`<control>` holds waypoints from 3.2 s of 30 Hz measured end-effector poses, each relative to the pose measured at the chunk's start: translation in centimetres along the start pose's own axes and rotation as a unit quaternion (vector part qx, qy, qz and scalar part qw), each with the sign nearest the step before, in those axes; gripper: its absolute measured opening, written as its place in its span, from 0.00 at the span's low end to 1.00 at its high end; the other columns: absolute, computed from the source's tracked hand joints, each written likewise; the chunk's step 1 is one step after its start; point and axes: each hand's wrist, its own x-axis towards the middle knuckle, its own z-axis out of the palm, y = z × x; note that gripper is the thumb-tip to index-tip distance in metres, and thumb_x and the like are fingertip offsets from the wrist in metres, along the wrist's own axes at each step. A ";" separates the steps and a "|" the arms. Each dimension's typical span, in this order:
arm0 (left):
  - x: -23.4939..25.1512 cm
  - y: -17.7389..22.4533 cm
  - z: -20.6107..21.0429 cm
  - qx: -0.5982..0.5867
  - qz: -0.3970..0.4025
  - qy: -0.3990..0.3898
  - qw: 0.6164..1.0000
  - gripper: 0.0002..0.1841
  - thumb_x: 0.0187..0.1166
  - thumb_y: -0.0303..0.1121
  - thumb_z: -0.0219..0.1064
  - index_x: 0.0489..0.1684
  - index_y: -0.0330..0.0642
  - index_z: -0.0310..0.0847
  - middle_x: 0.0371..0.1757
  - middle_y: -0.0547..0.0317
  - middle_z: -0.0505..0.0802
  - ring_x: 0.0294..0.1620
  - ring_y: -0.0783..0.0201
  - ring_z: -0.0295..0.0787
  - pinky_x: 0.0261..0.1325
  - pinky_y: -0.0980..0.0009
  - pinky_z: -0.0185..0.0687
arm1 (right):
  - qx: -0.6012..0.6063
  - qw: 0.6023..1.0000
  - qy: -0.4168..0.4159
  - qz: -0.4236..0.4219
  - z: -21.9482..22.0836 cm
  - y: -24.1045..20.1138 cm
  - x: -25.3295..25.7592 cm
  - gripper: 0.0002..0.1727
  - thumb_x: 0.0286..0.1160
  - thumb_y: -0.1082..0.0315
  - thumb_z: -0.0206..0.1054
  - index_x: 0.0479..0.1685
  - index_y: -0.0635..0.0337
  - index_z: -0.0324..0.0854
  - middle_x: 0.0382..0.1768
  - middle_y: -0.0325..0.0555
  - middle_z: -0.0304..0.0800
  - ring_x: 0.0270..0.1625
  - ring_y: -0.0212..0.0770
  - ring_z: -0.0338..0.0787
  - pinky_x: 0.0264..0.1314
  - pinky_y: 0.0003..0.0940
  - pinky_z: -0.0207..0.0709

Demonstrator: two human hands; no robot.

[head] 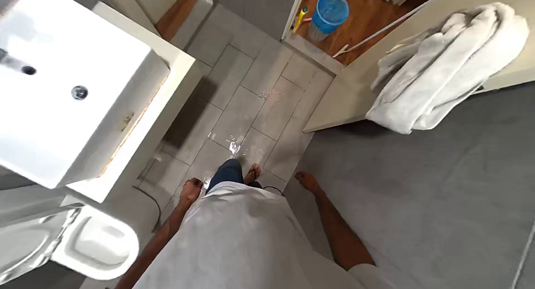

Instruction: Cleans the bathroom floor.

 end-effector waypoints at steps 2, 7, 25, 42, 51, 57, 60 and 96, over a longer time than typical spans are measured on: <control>1.6 3.3 1.6 0.023 -0.012 -0.031 0.999 0.20 0.88 0.40 0.61 0.67 0.32 0.82 0.66 0.31 0.88 0.71 0.35 0.83 0.75 0.36 0.71 | 0.016 0.998 0.053 -0.004 -6.8 -3.0 2.5 0.24 0.92 0.57 0.55 0.74 0.67 0.77 0.66 0.65 0.86 0.63 0.57 0.89 0.71 0.53 0.79; 9.8 7.3 6.0 0.036 0.041 -0.083 0.995 0.20 0.91 0.39 0.56 0.65 0.30 0.83 0.65 0.29 0.88 0.70 0.32 0.83 0.73 0.36 0.73 | 0.081 0.991 0.101 -0.042 -18.3 -7.9 11.5 0.22 0.91 0.58 0.58 0.70 0.67 0.79 0.63 0.64 0.88 0.61 0.56 0.91 0.68 0.53 0.82; 34.1 74.3 -25.9 -0.190 0.180 0.057 0.964 0.21 0.93 0.39 0.52 0.73 0.32 0.75 0.66 0.39 0.88 0.62 0.53 0.88 0.64 0.54 0.82 | -0.022 0.989 0.124 -0.075 -63.1 -27.0 31.8 0.23 0.90 0.52 0.58 0.72 0.57 0.80 0.58 0.59 0.91 0.61 0.60 0.91 0.63 0.66 0.80; 27.1 82.5 -3.3 0.006 -0.093 -0.066 0.993 0.18 0.89 0.31 0.58 0.67 0.25 0.79 0.65 0.24 0.86 0.71 0.29 0.81 0.76 0.34 0.69 | -0.357 0.913 0.178 0.092 -112.5 -11.0 43.0 0.31 0.71 0.67 0.74 0.76 0.69 0.76 0.80 0.78 0.68 0.86 0.78 0.61 0.85 0.83 0.44; 33.3 100.1 -10.0 -0.195 -0.001 0.065 0.979 0.20 0.92 0.38 0.57 0.70 0.31 0.79 0.67 0.34 0.87 0.68 0.41 0.86 0.74 0.42 0.76 | -0.461 0.866 0.100 0.169 -113.8 -11.4 45.2 0.39 0.73 0.65 0.71 0.86 0.65 0.64 0.73 0.73 0.78 0.81 0.74 0.72 0.81 0.80 0.53; 32.8 105.3 -9.1 -0.208 0.083 0.105 0.969 0.16 0.90 0.35 0.59 0.65 0.33 0.81 0.61 0.38 0.90 0.64 0.43 0.88 0.72 0.44 0.78 | -0.558 0.821 0.086 0.086 -113.5 -19.6 44.5 0.22 0.76 0.63 0.70 0.64 0.68 0.83 0.65 0.72 0.85 0.68 0.72 0.85 0.63 0.74 0.76; 32.4 104.1 -7.5 -0.225 0.071 0.077 0.969 0.15 0.89 0.34 0.60 0.63 0.33 0.83 0.56 0.37 0.92 0.60 0.41 0.89 0.66 0.41 0.80 | -0.604 0.795 0.022 0.051 -112.5 -25.7 43.9 0.20 0.78 0.56 0.70 0.55 0.65 0.87 0.60 0.69 0.89 0.65 0.69 0.88 0.62 0.73 0.77; 31.1 60.3 -15.4 -0.439 -0.133 0.101 0.883 0.19 0.91 0.37 0.56 0.67 0.31 0.81 0.59 0.39 0.91 0.57 0.48 0.91 0.66 0.50 0.83 | -0.315 0.923 -0.037 -0.217 -63.4 -59.2 50.9 0.27 0.93 0.64 0.48 0.90 0.51 0.65 0.52 0.60 0.91 0.47 0.54 0.91 0.55 0.53 0.84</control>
